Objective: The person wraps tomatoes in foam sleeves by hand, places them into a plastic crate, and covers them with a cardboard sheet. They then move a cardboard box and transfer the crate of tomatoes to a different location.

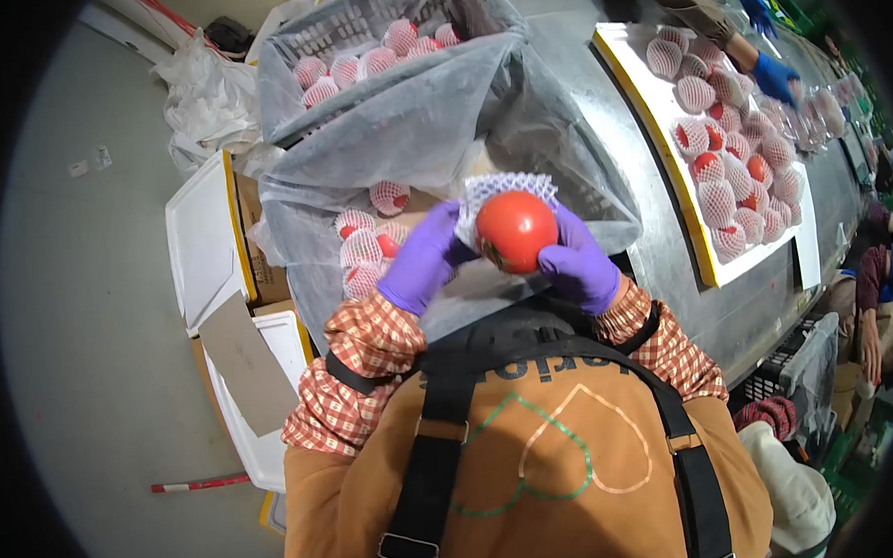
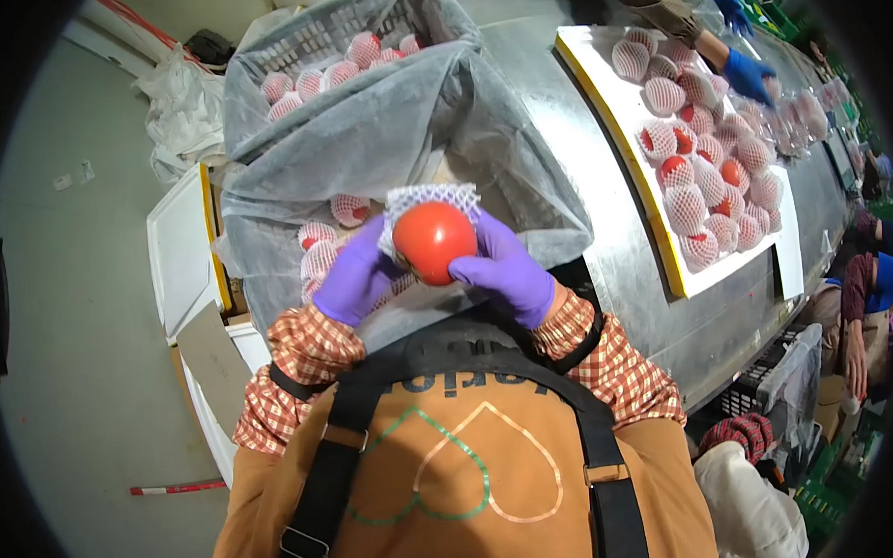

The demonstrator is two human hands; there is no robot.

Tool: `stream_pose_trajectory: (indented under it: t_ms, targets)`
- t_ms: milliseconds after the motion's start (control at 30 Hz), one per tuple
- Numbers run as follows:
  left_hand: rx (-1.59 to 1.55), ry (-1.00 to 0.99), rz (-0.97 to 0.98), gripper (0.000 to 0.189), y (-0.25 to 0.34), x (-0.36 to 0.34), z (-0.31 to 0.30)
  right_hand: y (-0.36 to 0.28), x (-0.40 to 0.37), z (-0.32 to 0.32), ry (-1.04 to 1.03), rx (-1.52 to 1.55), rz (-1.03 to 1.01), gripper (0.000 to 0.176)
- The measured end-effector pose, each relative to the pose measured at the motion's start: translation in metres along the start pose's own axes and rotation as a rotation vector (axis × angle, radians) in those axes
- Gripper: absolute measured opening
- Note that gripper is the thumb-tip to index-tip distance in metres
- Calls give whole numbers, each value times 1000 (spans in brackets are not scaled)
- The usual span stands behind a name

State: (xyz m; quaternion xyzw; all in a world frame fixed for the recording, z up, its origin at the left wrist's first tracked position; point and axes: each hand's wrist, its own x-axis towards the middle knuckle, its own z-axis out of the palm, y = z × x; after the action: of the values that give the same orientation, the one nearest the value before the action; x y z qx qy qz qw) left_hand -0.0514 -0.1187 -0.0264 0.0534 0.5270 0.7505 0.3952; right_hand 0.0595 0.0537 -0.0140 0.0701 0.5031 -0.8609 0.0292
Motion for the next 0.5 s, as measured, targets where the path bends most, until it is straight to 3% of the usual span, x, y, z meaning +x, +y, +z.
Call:
stream_pose_trajectory:
  t_ms: [33, 133, 167, 300, 367, 400, 433, 500]
  targets:
    - [-285, -133, -176, 34, -6, 1, 2, -1, 0, -2, -38, 18, 38, 88]
    - [-480, -448, -192, 41, -10, 5, -6, -10, -2, 1, -130, 109, 69, 88]
    - [-472, -449, -178, 41, -8, 7, -6, -13, -1, -2, -151, 139, 61, 88]
    - [-212, -341, 11, 48, -3, 6, 4, -32, 2, -9, -252, 113, 121, 89]
    - [-83, -226, 241, 52, 3, 1, 4, -42, 7, -9, -280, -52, 72, 81]
    - [-69, -99, 287, 55, 7, 0, 7, -43, 9, -15, -246, -134, 116, 82]
    - [-67, -99, 295, 55, 10, -3, 10, -41, 13, -17, -252, -138, 111, 82]
    - [392, 86, 601, 54, 15, -13, 18, -39, 20, -16, -83, -403, -164, 82]
